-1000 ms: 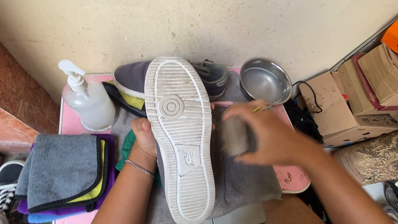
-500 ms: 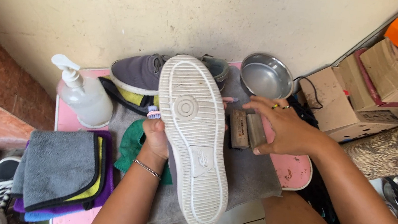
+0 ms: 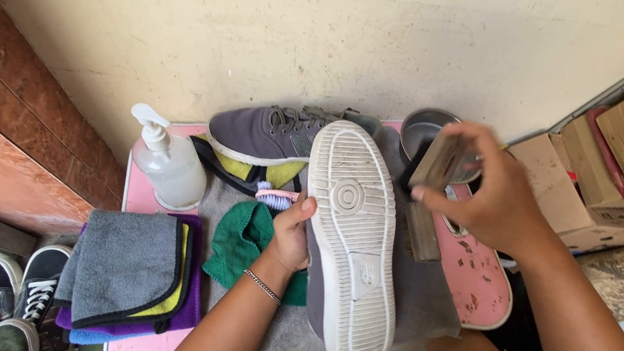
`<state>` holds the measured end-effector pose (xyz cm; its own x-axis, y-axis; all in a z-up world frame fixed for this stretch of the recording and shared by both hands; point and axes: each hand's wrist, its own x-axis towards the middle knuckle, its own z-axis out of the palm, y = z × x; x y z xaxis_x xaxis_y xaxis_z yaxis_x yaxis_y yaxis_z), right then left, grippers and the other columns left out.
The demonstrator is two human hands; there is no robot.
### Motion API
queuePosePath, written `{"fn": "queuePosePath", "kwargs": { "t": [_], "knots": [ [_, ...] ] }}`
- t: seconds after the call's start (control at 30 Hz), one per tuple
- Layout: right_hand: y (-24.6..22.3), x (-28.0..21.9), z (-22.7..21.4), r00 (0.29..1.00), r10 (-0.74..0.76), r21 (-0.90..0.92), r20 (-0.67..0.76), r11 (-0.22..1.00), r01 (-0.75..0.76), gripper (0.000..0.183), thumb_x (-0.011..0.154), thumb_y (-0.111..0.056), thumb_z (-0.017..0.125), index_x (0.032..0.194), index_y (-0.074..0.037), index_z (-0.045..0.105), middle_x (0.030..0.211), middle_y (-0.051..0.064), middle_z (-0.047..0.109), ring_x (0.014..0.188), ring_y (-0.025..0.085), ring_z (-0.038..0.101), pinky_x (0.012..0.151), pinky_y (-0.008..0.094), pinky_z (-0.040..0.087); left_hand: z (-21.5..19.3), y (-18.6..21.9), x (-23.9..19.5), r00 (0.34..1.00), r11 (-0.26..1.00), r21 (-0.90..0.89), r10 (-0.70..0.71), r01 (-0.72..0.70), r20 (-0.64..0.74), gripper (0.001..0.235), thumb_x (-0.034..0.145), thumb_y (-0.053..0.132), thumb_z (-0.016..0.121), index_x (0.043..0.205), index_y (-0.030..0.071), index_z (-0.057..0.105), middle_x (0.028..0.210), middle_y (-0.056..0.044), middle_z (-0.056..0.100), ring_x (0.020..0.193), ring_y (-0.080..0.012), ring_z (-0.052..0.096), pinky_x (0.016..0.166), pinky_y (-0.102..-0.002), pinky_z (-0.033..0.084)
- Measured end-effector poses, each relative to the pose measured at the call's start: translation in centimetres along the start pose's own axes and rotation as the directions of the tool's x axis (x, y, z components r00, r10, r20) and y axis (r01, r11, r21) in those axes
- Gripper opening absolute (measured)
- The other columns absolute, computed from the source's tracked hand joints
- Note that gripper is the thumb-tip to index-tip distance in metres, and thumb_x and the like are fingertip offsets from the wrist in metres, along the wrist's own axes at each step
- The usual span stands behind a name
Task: The person scrubs the white sole of a gray sneaker using a brush and water. They repeatedly dip the brush into a metal bowl and scrub the sole and side of the shoe.
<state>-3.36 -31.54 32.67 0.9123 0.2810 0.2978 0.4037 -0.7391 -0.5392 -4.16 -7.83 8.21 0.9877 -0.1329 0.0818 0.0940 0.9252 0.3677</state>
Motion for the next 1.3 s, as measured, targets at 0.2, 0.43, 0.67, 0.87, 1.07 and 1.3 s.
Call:
{"fn": "queuePosePath", "kwargs": {
  "t": [0.2, 0.43, 0.67, 0.87, 1.07, 1.3],
  "knots": [
    [-7.8, -2.4, 2.1, 0.876, -0.482, 0.120, -0.035, 0.868, 0.482, 0.090, 0.072, -0.030, 0.102, 0.147, -0.005, 0.061, 0.159, 0.025, 0.068, 0.150, 0.037, 0.070, 0.128, 0.046, 0.048, 3.0, 0.0, -1.6, 0.970, 0.999, 0.044, -0.011, 0.000, 0.244, 0.072, 0.099, 0.035, 0.075, 0.159, 0.000, 0.059, 0.145, -0.023, 0.075, 0.125, -0.0378, 0.075, 0.107, -0.052, 0.060],
    [-7.1, 1.2, 2.4, 0.966, -0.145, -0.012, -0.214, 0.989, 0.146, 0.070, 0.087, -0.039, 0.093, 0.146, -0.012, 0.068, 0.147, 0.009, 0.074, 0.131, 0.027, 0.071, 0.098, 0.043, 0.054, 2.8, -0.2, -1.9, 0.957, 0.988, 0.137, -0.106, 0.071, 0.271, 0.070, 0.097, 0.041, 0.080, 0.151, -0.002, 0.068, 0.132, -0.018, 0.081, 0.118, -0.0313, 0.079, 0.106, -0.046, 0.061],
    [-6.3, 1.9, 3.1, 0.921, -0.387, -0.040, -0.034, 0.922, 0.386, 0.068, 0.087, -0.031, 0.097, 0.141, 0.000, 0.071, 0.148, 0.025, 0.073, 0.139, 0.040, 0.070, 0.121, 0.053, 0.058, 2.3, 0.6, -1.5, 0.943, 0.951, -0.019, -0.305, 0.310, 0.131, 0.065, 0.112, 0.060, 0.061, 0.138, 0.002, 0.074, 0.120, -0.019, 0.083, 0.105, -0.0337, 0.081, 0.096, -0.048, 0.066],
    [-6.3, -0.1, 4.3, 0.766, -0.639, 0.070, 0.074, 0.769, 0.635, 0.082, 0.073, -0.039, 0.107, 0.142, -0.011, 0.073, 0.154, 0.017, 0.072, 0.143, 0.037, 0.070, 0.122, 0.054, 0.050, 2.2, 1.8, -0.4, 0.969, 0.970, 0.096, -0.230, 0.221, 0.093, 0.052, 0.118, 0.053, 0.057, 0.136, 0.008, 0.077, 0.121, -0.008, 0.082, 0.109, -0.0215, 0.078, 0.100, -0.039, 0.060],
    [-6.4, 1.0, 5.1, 0.919, -0.372, -0.017, -0.130, 0.928, 0.373, 0.069, 0.084, -0.031, 0.100, 0.141, -0.002, 0.073, 0.145, 0.016, 0.076, 0.136, 0.034, 0.072, 0.120, 0.050, 0.053, 2.7, 1.5, -0.4, 0.950, 0.954, 0.000, -0.300, 0.301, 0.089, 0.060, 0.112, 0.055, 0.063, 0.145, 0.005, 0.073, 0.122, -0.018, 0.082, 0.107, -0.0328, 0.080, 0.097, -0.048, 0.064],
    [-5.0, 3.0, 3.8, 0.893, -0.446, 0.015, -0.057, 0.894, 0.447, 0.061, 0.090, -0.025, 0.095, 0.140, 0.003, 0.073, 0.146, 0.025, 0.074, 0.139, 0.040, 0.070, 0.126, 0.055, 0.054, 3.6, 1.3, -0.8, 0.968, 0.979, -0.009, -0.200, 0.203, 0.152, 0.047, 0.116, 0.049, 0.062, 0.137, 0.008, 0.073, 0.121, -0.013, 0.082, 0.109, -0.0278, 0.080, 0.101, -0.046, 0.063]
  ]
}}
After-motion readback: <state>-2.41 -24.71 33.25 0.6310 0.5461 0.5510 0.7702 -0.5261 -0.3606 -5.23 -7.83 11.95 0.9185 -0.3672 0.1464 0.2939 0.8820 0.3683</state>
